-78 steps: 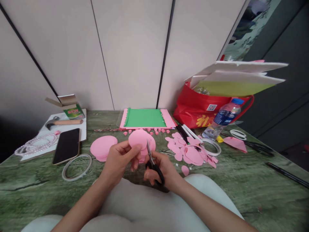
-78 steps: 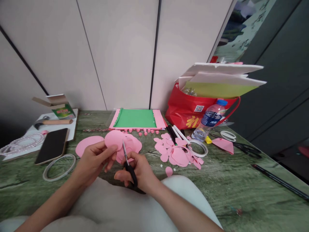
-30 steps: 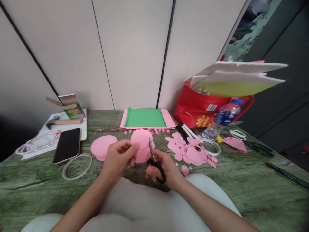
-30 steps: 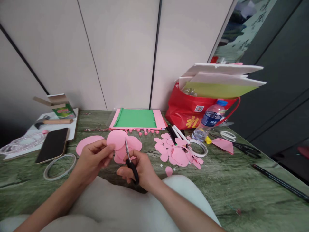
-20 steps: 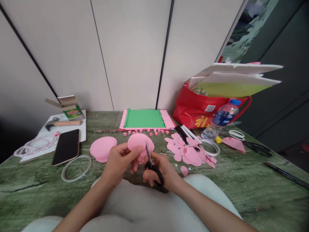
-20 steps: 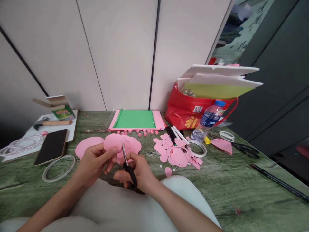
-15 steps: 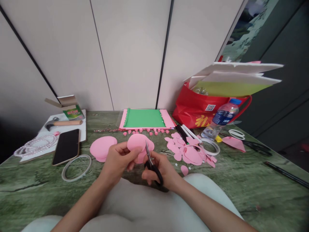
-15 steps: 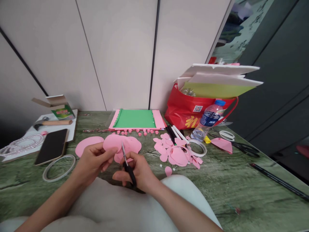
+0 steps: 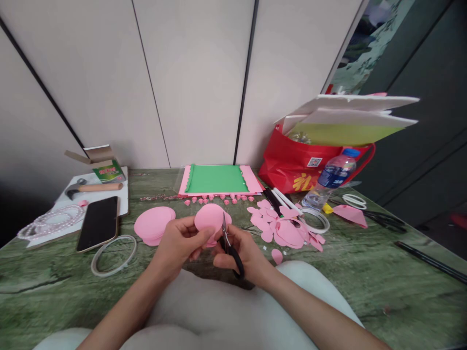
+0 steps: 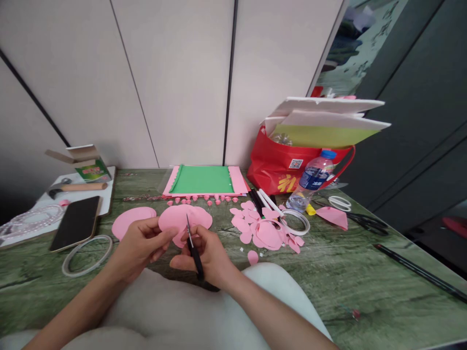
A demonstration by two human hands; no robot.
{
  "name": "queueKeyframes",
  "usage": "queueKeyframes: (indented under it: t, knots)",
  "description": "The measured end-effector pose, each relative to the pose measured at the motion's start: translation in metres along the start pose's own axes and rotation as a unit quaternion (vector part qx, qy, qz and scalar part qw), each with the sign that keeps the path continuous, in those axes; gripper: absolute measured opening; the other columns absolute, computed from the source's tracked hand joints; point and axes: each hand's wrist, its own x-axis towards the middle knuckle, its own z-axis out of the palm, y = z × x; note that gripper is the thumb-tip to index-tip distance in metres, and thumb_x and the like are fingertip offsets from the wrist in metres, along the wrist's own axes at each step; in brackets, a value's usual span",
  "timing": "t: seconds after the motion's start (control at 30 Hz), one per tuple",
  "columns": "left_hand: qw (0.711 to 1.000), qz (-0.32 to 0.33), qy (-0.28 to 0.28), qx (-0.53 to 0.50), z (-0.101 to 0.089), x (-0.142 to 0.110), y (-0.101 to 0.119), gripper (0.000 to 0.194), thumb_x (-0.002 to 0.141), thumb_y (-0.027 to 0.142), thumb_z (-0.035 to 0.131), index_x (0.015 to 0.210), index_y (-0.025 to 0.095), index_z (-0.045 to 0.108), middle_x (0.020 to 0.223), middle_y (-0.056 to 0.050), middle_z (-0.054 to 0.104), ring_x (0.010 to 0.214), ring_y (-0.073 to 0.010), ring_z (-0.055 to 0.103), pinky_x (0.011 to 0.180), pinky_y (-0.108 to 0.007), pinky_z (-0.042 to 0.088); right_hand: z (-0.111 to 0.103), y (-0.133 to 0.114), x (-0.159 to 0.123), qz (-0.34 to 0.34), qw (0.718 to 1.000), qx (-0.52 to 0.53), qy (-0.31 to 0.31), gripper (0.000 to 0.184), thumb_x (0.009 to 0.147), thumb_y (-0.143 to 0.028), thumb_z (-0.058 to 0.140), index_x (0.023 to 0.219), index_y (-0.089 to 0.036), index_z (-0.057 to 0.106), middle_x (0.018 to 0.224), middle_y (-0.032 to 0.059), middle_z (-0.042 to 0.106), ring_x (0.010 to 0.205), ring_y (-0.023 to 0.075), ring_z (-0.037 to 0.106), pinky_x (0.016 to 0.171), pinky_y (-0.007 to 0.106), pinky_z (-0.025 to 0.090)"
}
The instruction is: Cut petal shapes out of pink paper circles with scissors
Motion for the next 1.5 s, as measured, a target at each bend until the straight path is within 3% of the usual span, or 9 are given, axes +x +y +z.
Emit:
queueKeyframes:
  t: [0.17, 0.6, 0.97, 1.17, 1.5]
  knots:
    - [1.000, 0.007, 0.001, 0.001, -0.0013, 0.0003, -0.0025, 0.020, 0.066, 0.031, 0.067, 0.061, 0.015, 0.058, 0.043, 0.006, 0.046, 0.033, -0.0034, 0.035, 0.031, -0.015, 0.023, -0.0005, 0.0012, 0.0000, 0.004, 1.000, 0.007, -0.003, 0.048, 0.050, -0.038, 0.079, 0.077, -0.019, 0.045, 0.050, -0.0094, 0.043, 0.044, 0.0055, 0.031, 0.042, 0.019, 0.025]
    - [0.999, 0.014, 0.014, -0.030, -0.0027, 0.0004, -0.0004, 0.024, 0.065, 0.030, 0.069, 0.056, 0.014, 0.053, 0.043, 0.006, 0.048, 0.031, -0.0014, 0.034, 0.031, -0.014, 0.021, -0.0005, 0.0022, -0.0004, -0.004, 1.000, -0.006, 0.012, 0.036, 0.054, -0.031, 0.076, 0.073, -0.018, 0.048, 0.046, -0.0087, 0.048, 0.036, 0.0051, 0.040, 0.036, 0.016, 0.029]
    - [0.993, 0.047, 0.065, -0.089, -0.0008, 0.0016, 0.0047, 0.023, 0.070, 0.028, 0.064, 0.056, 0.015, 0.051, 0.041, 0.007, 0.048, 0.031, -0.0017, 0.035, 0.032, -0.013, 0.024, 0.0002, 0.0008, -0.0009, 0.035, 0.999, -0.006, 0.011, 0.035, 0.053, -0.033, 0.074, 0.072, -0.017, 0.048, 0.044, -0.0075, 0.053, 0.030, 0.0052, 0.041, 0.032, 0.016, 0.030]
    - [0.996, 0.061, 0.014, -0.061, 0.0014, -0.0004, 0.0015, 0.021, 0.073, 0.032, 0.062, 0.062, 0.015, 0.056, 0.047, 0.004, 0.053, 0.035, -0.0065, 0.045, 0.034, -0.017, 0.034, 0.0018, 0.0026, -0.0019, 0.037, 0.999, 0.000, 0.007, 0.035, 0.053, -0.032, 0.074, 0.071, -0.018, 0.048, 0.042, -0.0071, 0.054, 0.031, 0.0069, 0.044, 0.034, 0.017, 0.033]
    - [0.998, 0.053, 0.001, 0.024, 0.0004, -0.0012, -0.0026, 0.024, 0.070, 0.030, 0.064, 0.055, 0.014, 0.057, 0.043, 0.005, 0.050, 0.033, -0.0035, 0.039, 0.031, -0.014, 0.028, -0.0006, 0.0070, -0.0007, -0.004, 0.999, -0.005, -0.034, 0.043, 0.053, -0.034, 0.078, 0.080, -0.018, 0.048, 0.054, -0.0064, 0.053, 0.044, 0.0076, 0.046, 0.042, 0.018, 0.035]
